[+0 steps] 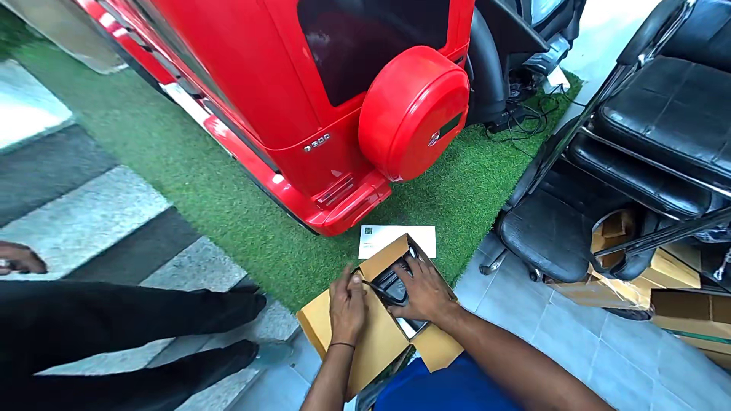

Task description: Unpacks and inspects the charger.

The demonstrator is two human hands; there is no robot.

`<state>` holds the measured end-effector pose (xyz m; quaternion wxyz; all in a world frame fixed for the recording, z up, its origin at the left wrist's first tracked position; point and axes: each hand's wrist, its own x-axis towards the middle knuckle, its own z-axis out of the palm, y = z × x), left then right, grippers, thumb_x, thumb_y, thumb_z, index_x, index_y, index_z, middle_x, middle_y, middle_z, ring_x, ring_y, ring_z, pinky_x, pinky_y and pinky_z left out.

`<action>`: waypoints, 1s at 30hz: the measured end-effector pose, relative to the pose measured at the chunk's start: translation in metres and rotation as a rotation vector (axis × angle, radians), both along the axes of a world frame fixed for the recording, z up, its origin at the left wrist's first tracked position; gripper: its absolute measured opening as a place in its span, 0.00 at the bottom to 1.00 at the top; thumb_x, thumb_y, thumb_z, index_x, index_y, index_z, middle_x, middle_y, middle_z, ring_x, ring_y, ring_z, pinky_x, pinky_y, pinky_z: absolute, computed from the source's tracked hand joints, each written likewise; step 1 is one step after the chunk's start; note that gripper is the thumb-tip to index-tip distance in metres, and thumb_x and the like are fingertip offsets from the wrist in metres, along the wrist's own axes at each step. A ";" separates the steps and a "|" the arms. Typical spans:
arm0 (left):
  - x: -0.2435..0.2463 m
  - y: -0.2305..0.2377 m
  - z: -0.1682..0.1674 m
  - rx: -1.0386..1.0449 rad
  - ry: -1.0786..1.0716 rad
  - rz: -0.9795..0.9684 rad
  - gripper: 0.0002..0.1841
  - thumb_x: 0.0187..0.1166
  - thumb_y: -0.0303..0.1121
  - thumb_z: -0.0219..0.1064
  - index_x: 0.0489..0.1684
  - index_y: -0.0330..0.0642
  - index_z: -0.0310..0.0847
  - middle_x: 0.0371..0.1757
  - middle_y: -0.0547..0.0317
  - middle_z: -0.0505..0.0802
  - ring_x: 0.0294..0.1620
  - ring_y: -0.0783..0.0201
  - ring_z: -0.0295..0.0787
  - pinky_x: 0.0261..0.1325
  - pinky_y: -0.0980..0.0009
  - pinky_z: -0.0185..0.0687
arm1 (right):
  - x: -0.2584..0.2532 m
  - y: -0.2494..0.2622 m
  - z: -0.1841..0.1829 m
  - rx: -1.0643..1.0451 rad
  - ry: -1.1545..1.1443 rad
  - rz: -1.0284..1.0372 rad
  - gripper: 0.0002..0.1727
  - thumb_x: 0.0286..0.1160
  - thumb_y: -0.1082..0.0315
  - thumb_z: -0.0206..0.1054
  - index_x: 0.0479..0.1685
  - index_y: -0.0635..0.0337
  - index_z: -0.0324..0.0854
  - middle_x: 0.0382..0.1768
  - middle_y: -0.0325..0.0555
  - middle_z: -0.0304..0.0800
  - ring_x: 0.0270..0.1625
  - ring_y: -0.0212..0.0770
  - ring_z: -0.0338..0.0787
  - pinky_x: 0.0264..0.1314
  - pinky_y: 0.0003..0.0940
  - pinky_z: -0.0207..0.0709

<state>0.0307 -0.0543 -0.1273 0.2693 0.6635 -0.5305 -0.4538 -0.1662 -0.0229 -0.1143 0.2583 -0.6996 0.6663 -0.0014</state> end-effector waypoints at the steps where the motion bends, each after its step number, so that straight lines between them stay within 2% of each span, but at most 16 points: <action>1: 0.003 -0.002 -0.002 -0.056 -0.072 -0.076 0.28 0.90 0.54 0.50 0.75 0.47 0.80 0.68 0.44 0.83 0.49 0.51 0.91 0.47 0.49 0.90 | 0.000 -0.001 0.000 0.018 -0.024 -0.019 0.56 0.52 0.21 0.70 0.88 0.32 0.64 0.89 0.51 0.60 0.88 0.55 0.63 0.80 0.59 0.68; 2: 0.005 -0.002 -0.004 -0.111 -0.127 -0.129 0.24 0.87 0.53 0.56 0.67 0.47 0.86 0.66 0.45 0.84 0.49 0.52 0.90 0.49 0.49 0.89 | 0.000 0.000 0.000 0.024 -0.063 -0.060 0.55 0.51 0.21 0.70 0.87 0.34 0.66 0.88 0.50 0.62 0.87 0.54 0.66 0.78 0.58 0.71; 3: 0.007 -0.002 -0.006 -0.149 -0.159 -0.160 0.21 0.85 0.50 0.59 0.63 0.48 0.88 0.64 0.47 0.86 0.47 0.54 0.91 0.47 0.51 0.91 | -0.002 0.000 -0.002 0.011 -0.113 -0.124 0.56 0.48 0.21 0.72 0.85 0.35 0.68 0.87 0.49 0.64 0.85 0.52 0.69 0.76 0.57 0.75; 6: 0.015 0.007 -0.016 -0.220 -0.193 -0.223 0.19 0.79 0.42 0.66 0.62 0.43 0.88 0.69 0.49 0.88 0.52 0.57 0.93 0.53 0.56 0.91 | -0.001 0.001 -0.012 -0.082 -0.220 -0.305 0.61 0.40 0.22 0.78 0.86 0.33 0.67 0.86 0.44 0.66 0.84 0.51 0.71 0.76 0.56 0.77; 8: 0.019 0.014 -0.023 -0.342 -0.361 -0.352 0.20 0.83 0.48 0.62 0.58 0.43 0.91 0.75 0.50 0.86 0.65 0.50 0.89 0.67 0.50 0.84 | 0.003 0.004 -0.016 -0.152 -0.164 -0.267 0.58 0.45 0.19 0.73 0.86 0.32 0.69 0.88 0.45 0.63 0.87 0.51 0.66 0.81 0.55 0.71; 9: 0.019 0.016 -0.025 -0.421 -0.472 -0.419 0.22 0.85 0.50 0.59 0.60 0.43 0.90 0.76 0.48 0.85 0.66 0.44 0.87 0.68 0.46 0.80 | 0.005 0.005 -0.017 -0.186 -0.127 -0.213 0.54 0.49 0.19 0.70 0.84 0.32 0.72 0.90 0.45 0.61 0.89 0.51 0.63 0.84 0.55 0.66; 11: 0.020 0.014 -0.028 -0.559 -0.648 -0.508 0.26 0.87 0.51 0.56 0.71 0.43 0.85 0.74 0.49 0.88 0.68 0.39 0.85 0.67 0.41 0.77 | 0.010 0.003 -0.013 -0.191 -0.066 -0.089 0.48 0.58 0.23 0.68 0.83 0.32 0.72 0.92 0.48 0.57 0.89 0.54 0.62 0.85 0.57 0.63; 13: 0.022 0.010 -0.033 -0.639 -0.676 -0.535 0.26 0.87 0.50 0.54 0.73 0.43 0.83 0.73 0.51 0.88 0.75 0.39 0.82 0.71 0.38 0.74 | 0.013 -0.003 -0.009 -0.171 -0.018 -0.003 0.46 0.62 0.26 0.67 0.85 0.33 0.70 0.92 0.50 0.56 0.89 0.56 0.63 0.84 0.58 0.63; 18: 0.019 0.021 -0.034 -0.490 -0.550 -0.479 0.35 0.88 0.51 0.37 0.87 0.37 0.66 0.86 0.47 0.75 0.88 0.42 0.66 0.89 0.42 0.54 | 0.015 -0.003 -0.013 -0.188 0.008 -0.052 0.50 0.58 0.23 0.67 0.85 0.36 0.69 0.92 0.43 0.56 0.90 0.51 0.63 0.83 0.55 0.66; 20: 0.012 0.030 -0.034 -0.459 -0.607 -0.487 0.33 0.89 0.47 0.36 0.88 0.37 0.64 0.88 0.47 0.73 0.90 0.42 0.62 0.91 0.39 0.48 | 0.019 -0.001 -0.010 -0.167 0.002 -0.099 0.50 0.57 0.24 0.69 0.84 0.35 0.70 0.92 0.42 0.56 0.89 0.51 0.63 0.78 0.55 0.71; 22: -0.005 0.037 -0.032 -0.418 -0.695 -0.454 0.31 0.89 0.40 0.40 0.89 0.37 0.62 0.89 0.46 0.70 0.91 0.41 0.59 0.90 0.36 0.46 | 0.020 -0.003 -0.004 -0.096 -0.060 -0.169 0.51 0.54 0.27 0.74 0.85 0.32 0.67 0.93 0.42 0.54 0.90 0.52 0.61 0.75 0.56 0.75; 24: -0.017 0.038 -0.027 -0.363 -0.755 -0.429 0.32 0.89 0.41 0.41 0.91 0.36 0.58 0.90 0.44 0.68 0.92 0.40 0.57 0.89 0.35 0.46 | 0.011 -0.008 -0.002 -0.024 -0.209 -0.269 0.59 0.44 0.32 0.84 0.88 0.33 0.63 0.92 0.45 0.53 0.88 0.55 0.65 0.72 0.58 0.79; 26: -0.020 0.033 -0.018 -0.304 -0.822 -0.488 0.33 0.89 0.46 0.42 0.90 0.35 0.59 0.90 0.43 0.67 0.92 0.40 0.56 0.89 0.33 0.45 | -0.007 -0.007 0.006 0.091 -0.372 -0.367 0.73 0.33 0.43 0.93 0.94 0.38 0.52 0.92 0.52 0.51 0.84 0.58 0.71 0.71 0.62 0.79; 27: -0.019 0.031 -0.013 -0.275 -0.857 -0.537 0.34 0.89 0.49 0.44 0.90 0.36 0.60 0.90 0.44 0.68 0.93 0.40 0.55 0.89 0.33 0.44 | -0.016 -0.001 0.009 0.138 -0.437 -0.416 0.75 0.32 0.48 0.94 0.95 0.40 0.48 0.90 0.54 0.55 0.82 0.57 0.74 0.72 0.63 0.79; 28: -0.019 0.029 -0.009 -0.244 -0.892 -0.585 0.35 0.89 0.52 0.45 0.90 0.37 0.60 0.90 0.45 0.68 0.93 0.40 0.53 0.89 0.33 0.41 | -0.024 0.006 0.012 0.189 -0.469 -0.468 0.73 0.34 0.51 0.92 0.95 0.42 0.48 0.86 0.54 0.64 0.79 0.55 0.77 0.73 0.62 0.78; 30: -0.025 0.024 -0.004 -0.244 -0.958 -0.636 0.34 0.88 0.52 0.49 0.88 0.39 0.64 0.88 0.41 0.70 0.92 0.36 0.55 0.87 0.30 0.43 | -0.038 0.019 0.017 0.304 -0.442 -0.562 0.65 0.42 0.49 0.87 0.92 0.46 0.53 0.75 0.54 0.79 0.71 0.54 0.84 0.71 0.62 0.79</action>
